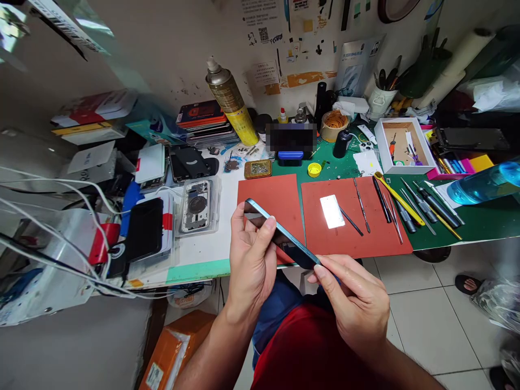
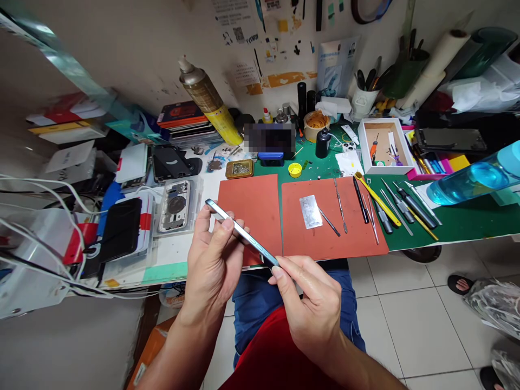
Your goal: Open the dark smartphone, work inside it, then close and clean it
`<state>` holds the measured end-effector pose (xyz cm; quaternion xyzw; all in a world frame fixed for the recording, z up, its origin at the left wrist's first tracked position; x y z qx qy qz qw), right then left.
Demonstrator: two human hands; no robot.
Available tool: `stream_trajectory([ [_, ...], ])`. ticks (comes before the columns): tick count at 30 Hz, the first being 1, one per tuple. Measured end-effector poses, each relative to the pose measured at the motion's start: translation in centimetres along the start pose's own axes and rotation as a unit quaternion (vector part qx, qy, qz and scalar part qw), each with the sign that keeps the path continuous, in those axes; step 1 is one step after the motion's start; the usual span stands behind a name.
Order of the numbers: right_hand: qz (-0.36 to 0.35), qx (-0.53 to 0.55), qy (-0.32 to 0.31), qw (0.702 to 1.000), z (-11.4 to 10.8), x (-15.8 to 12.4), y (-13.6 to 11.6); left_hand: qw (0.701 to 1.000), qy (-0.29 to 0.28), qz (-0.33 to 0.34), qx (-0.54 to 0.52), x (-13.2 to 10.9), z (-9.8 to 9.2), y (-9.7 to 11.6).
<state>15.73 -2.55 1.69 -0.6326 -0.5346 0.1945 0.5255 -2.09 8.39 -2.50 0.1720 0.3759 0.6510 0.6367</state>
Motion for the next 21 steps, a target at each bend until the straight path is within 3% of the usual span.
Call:
stream_trajectory([
  [21,0.081,0.008,-0.022,0.996,0.3,-0.2,2.4,0.997,-0.016,0.042,0.060,-0.7,0.5,0.3],
])
Point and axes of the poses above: each hand's wrist, its own x-axis towards the middle knuckle, its own z-axis out of the palm, y = z × x, the point moved 9 cm from there along x, towards the middle knuckle, and after that the axes turned 14 degrees about -x, right-handed, at the moved point
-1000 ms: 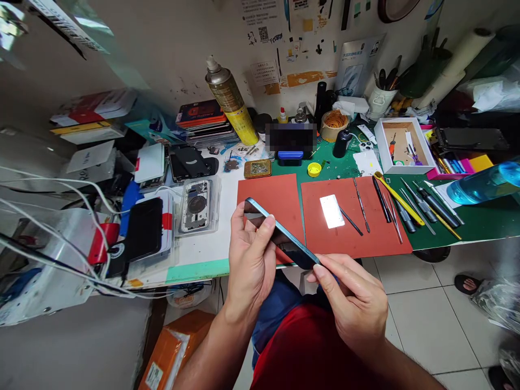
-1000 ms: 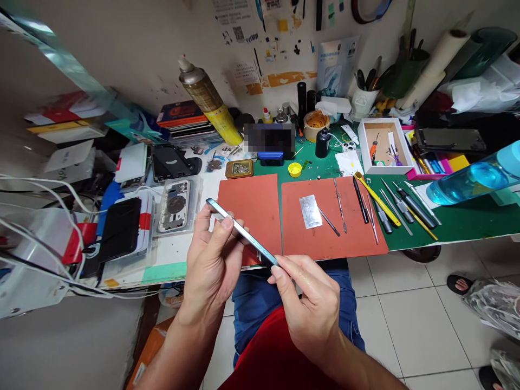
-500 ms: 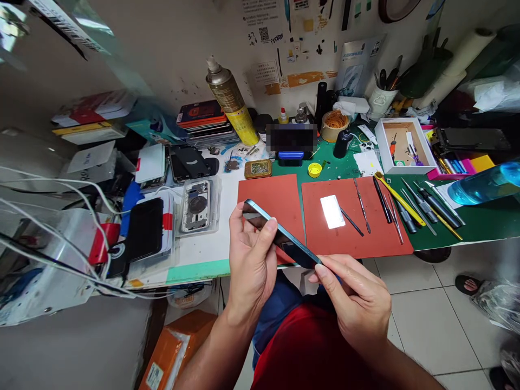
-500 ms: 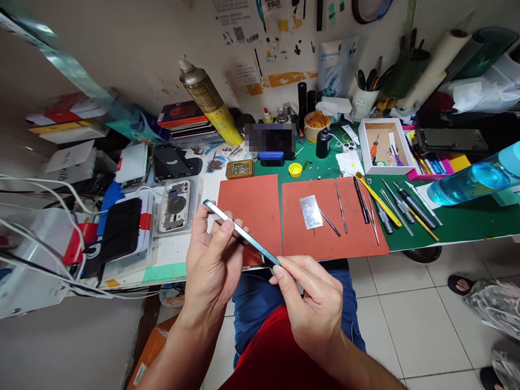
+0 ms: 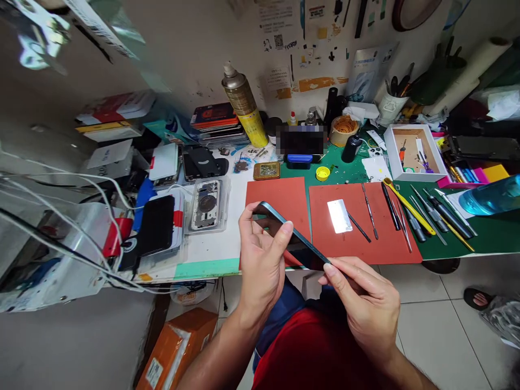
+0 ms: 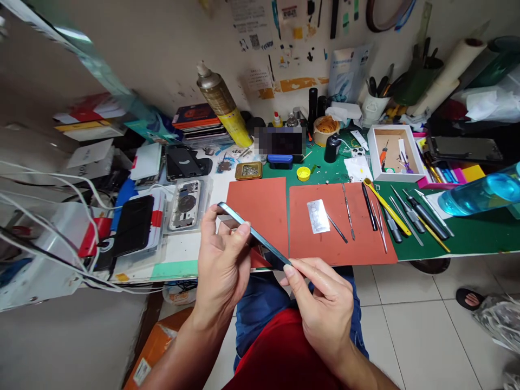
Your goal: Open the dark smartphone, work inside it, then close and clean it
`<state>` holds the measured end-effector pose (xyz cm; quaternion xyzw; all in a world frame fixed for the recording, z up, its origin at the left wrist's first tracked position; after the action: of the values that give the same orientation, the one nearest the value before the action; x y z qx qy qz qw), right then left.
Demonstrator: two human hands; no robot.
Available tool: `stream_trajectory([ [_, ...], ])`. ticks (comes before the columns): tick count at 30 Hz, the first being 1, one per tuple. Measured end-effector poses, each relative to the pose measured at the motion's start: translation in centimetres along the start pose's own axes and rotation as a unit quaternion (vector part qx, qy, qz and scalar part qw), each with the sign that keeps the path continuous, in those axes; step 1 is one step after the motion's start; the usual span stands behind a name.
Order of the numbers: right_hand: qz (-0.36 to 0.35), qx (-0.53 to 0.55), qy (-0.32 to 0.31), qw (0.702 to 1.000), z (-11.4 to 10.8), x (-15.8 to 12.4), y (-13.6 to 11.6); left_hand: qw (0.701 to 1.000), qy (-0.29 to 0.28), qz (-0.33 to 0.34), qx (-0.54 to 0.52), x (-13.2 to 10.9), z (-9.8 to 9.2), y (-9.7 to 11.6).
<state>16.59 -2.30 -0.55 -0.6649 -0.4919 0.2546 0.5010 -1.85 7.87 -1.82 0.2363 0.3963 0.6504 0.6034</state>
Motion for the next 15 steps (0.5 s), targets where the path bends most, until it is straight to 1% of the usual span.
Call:
stream_trajectory([
  [3,0.007,-0.003,-0.005,1.000,0.0,-0.1,0.6,1.000,-0.009,0.009,0.015,-0.1,0.0,-0.1],
  [10,0.014,-0.005,-0.017,1.000,0.3,0.2,1.0,0.998,-0.047,0.032,0.021,-0.2,0.3,0.2],
  [15,0.034,0.005,-0.021,0.999,1.1,0.8,1.2,0.997,-0.056,0.036,0.034,0.0,0.0,0.0],
])
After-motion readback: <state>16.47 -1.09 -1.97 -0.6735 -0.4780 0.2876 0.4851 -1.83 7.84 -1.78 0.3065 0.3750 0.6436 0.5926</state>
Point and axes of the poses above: each hand's wrist, its own x-axis towards the middle knuckle, its own z-axis out of the palm, y = z × x, the point moved 9 cm from there along x, towards the middle knuckle, and after that the axes turned 14 degrees about -x, right-handed, at the moved point
